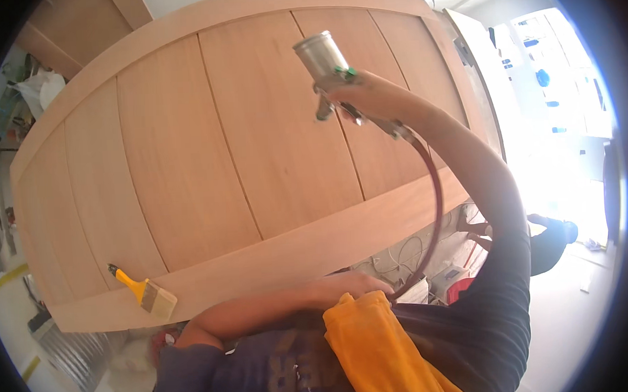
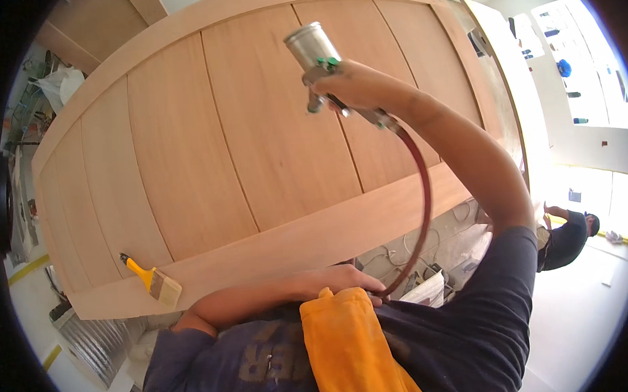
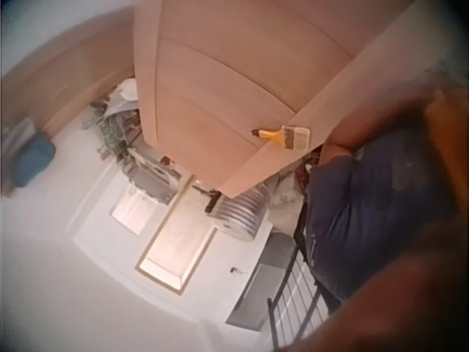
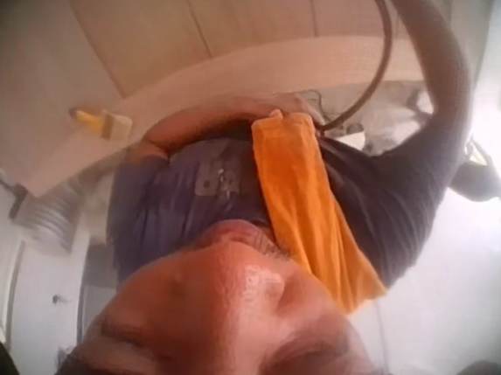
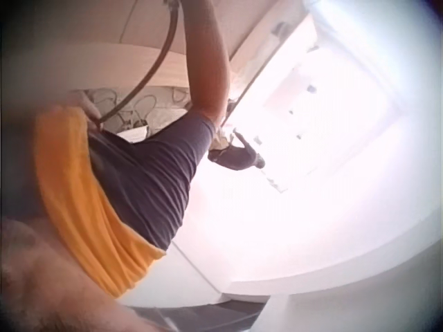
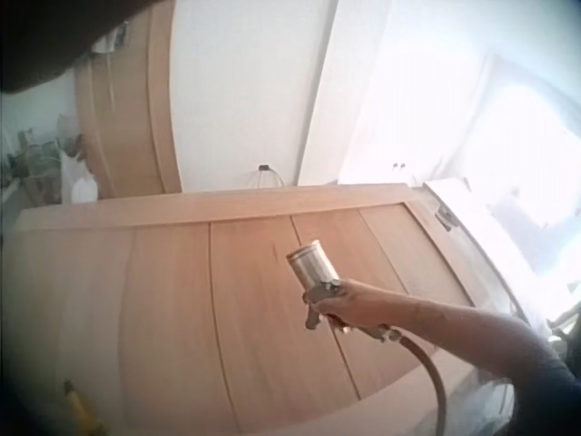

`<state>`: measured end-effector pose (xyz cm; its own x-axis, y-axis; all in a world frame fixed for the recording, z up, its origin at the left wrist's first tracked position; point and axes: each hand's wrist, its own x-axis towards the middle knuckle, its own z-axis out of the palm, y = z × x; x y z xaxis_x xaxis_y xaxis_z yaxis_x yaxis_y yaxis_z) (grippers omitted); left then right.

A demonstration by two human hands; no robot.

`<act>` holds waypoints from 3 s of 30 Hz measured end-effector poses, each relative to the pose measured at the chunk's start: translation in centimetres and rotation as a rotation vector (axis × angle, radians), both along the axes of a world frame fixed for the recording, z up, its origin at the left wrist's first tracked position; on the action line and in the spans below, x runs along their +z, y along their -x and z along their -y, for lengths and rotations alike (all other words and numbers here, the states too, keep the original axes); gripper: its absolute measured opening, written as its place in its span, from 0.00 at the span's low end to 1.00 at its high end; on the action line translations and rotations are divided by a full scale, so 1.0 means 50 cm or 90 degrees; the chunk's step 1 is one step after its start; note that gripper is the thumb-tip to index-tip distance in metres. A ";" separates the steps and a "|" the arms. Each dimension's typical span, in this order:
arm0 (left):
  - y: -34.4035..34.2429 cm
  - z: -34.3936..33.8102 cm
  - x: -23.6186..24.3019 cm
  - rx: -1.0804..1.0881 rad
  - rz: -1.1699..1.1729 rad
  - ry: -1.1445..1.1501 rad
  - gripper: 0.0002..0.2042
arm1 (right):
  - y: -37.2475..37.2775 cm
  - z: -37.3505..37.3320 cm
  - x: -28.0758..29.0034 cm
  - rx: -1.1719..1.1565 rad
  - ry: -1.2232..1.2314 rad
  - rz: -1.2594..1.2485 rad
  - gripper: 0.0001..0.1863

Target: The person prepares a spray gun, then uses a brush to dust a large wooden door. They proceed to spray paint the door surface with the spray gun while occasionally touching the wood with their hand.

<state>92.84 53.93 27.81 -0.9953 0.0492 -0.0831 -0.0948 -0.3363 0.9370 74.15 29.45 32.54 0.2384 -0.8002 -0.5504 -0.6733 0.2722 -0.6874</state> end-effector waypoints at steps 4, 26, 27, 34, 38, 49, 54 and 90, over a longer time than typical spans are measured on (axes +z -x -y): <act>-0.054 0.073 -0.114 0.443 0.050 0.504 0.23 | 0.029 -0.069 0.063 -0.038 -0.030 0.033 0.15; -0.013 0.746 -0.312 0.584 0.477 1.105 0.36 | 0.171 -0.032 0.044 -0.084 0.056 0.096 0.18; 0.000 0.734 -0.307 0.574 0.458 1.100 0.36 | 0.176 -0.039 0.037 -0.072 0.026 0.104 0.18; 0.050 0.695 -0.270 0.551 0.393 1.088 0.36 | 0.179 0.019 -0.048 -0.033 0.072 0.144 0.20; 0.067 0.693 -0.266 0.577 0.467 1.071 0.37 | 0.156 0.163 -0.062 -0.043 0.154 0.101 0.19; 0.096 0.728 -0.269 0.611 0.534 1.048 0.39 | 0.200 0.420 -0.146 -0.188 0.389 0.148 0.20; 0.123 0.782 -0.284 0.645 0.548 1.045 0.40 | 0.219 0.424 -0.151 -0.180 0.368 0.109 0.18; 0.523 0.655 -0.280 0.425 0.294 1.041 0.45 | 0.643 0.019 -0.035 -0.249 0.175 0.005 0.18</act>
